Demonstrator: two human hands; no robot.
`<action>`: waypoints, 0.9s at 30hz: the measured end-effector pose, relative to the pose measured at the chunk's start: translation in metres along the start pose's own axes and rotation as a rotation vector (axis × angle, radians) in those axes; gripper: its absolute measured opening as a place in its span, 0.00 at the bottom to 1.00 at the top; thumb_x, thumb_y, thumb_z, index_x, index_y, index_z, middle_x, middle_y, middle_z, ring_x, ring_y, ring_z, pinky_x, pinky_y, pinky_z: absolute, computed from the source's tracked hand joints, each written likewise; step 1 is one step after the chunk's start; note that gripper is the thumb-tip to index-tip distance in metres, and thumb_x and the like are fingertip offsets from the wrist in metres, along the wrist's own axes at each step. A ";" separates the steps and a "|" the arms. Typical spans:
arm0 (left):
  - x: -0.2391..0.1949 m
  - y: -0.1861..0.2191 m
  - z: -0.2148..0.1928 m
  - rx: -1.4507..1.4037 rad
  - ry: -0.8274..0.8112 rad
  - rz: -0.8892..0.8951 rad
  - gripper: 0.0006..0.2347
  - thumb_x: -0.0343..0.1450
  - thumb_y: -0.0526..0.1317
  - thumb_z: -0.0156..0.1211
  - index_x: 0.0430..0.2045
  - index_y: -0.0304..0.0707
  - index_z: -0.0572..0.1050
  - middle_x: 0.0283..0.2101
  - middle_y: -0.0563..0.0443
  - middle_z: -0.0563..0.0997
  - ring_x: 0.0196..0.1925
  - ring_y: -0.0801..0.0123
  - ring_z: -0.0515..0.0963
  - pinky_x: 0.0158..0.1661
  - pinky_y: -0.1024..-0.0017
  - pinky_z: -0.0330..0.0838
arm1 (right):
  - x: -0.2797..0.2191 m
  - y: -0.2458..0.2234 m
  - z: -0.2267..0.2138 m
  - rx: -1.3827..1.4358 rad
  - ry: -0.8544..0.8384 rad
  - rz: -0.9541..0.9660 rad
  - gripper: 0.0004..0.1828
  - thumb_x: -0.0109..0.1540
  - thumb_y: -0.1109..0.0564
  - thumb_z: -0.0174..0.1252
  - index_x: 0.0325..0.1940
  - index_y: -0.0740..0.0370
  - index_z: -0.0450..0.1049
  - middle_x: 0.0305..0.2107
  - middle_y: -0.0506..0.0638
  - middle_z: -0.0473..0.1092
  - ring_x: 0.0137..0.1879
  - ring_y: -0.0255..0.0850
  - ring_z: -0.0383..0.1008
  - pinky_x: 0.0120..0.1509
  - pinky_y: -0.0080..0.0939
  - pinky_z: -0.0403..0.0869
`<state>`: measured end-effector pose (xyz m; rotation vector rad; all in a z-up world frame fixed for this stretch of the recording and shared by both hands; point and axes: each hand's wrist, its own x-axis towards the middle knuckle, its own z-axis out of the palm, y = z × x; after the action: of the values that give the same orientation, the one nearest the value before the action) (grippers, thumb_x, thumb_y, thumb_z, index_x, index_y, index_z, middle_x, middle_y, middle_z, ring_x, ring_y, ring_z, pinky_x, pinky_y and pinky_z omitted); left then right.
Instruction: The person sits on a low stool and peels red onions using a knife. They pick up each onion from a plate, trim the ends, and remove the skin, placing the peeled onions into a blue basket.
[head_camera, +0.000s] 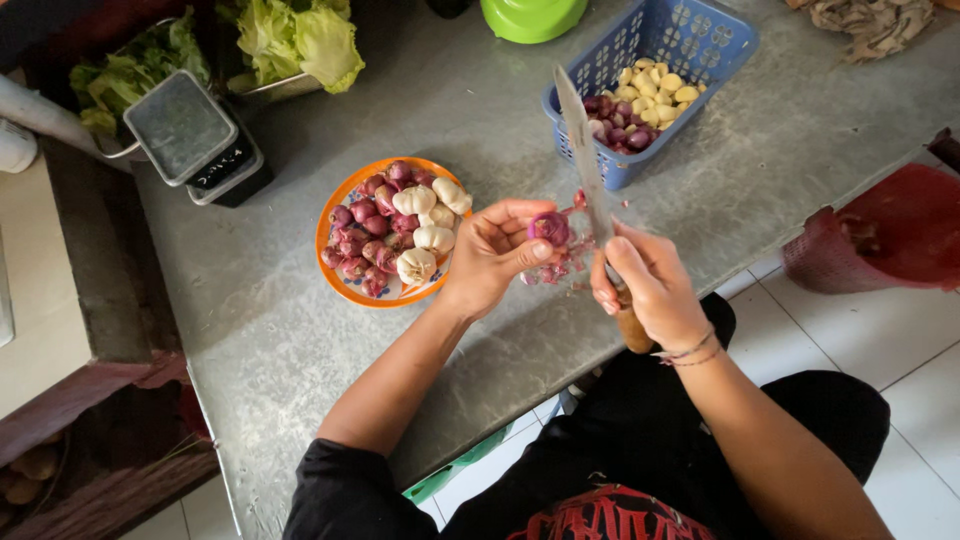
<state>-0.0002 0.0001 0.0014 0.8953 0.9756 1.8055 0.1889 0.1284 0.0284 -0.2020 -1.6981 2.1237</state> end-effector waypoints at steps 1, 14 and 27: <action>0.000 0.001 0.000 -0.002 -0.009 0.002 0.18 0.71 0.29 0.69 0.54 0.27 0.74 0.48 0.44 0.83 0.48 0.66 0.84 0.51 0.66 0.82 | -0.001 -0.003 -0.001 -0.057 -0.040 -0.050 0.28 0.73 0.55 0.42 0.78 0.67 0.56 0.21 0.43 0.65 0.26 0.29 0.62 0.30 0.30 0.64; -0.002 0.000 -0.002 0.212 0.030 0.123 0.18 0.66 0.29 0.75 0.47 0.31 0.74 0.42 0.48 0.83 0.42 0.71 0.84 0.41 0.72 0.80 | -0.003 -0.036 0.017 -0.763 -0.103 -0.298 0.30 0.67 0.56 0.56 0.73 0.64 0.62 0.63 0.60 0.70 0.28 0.39 0.69 0.41 0.34 0.73; 0.000 -0.012 -0.003 0.140 0.090 0.147 0.17 0.66 0.28 0.73 0.48 0.29 0.75 0.45 0.45 0.84 0.46 0.69 0.84 0.48 0.70 0.81 | -0.005 -0.018 0.017 -0.919 0.063 -0.424 0.26 0.70 0.53 0.55 0.72 0.56 0.68 0.33 0.54 0.77 0.31 0.43 0.73 0.38 0.38 0.72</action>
<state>0.0013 0.0032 -0.0107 1.0012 1.1295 1.9338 0.1914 0.1145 0.0489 -0.1396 -2.3027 0.9301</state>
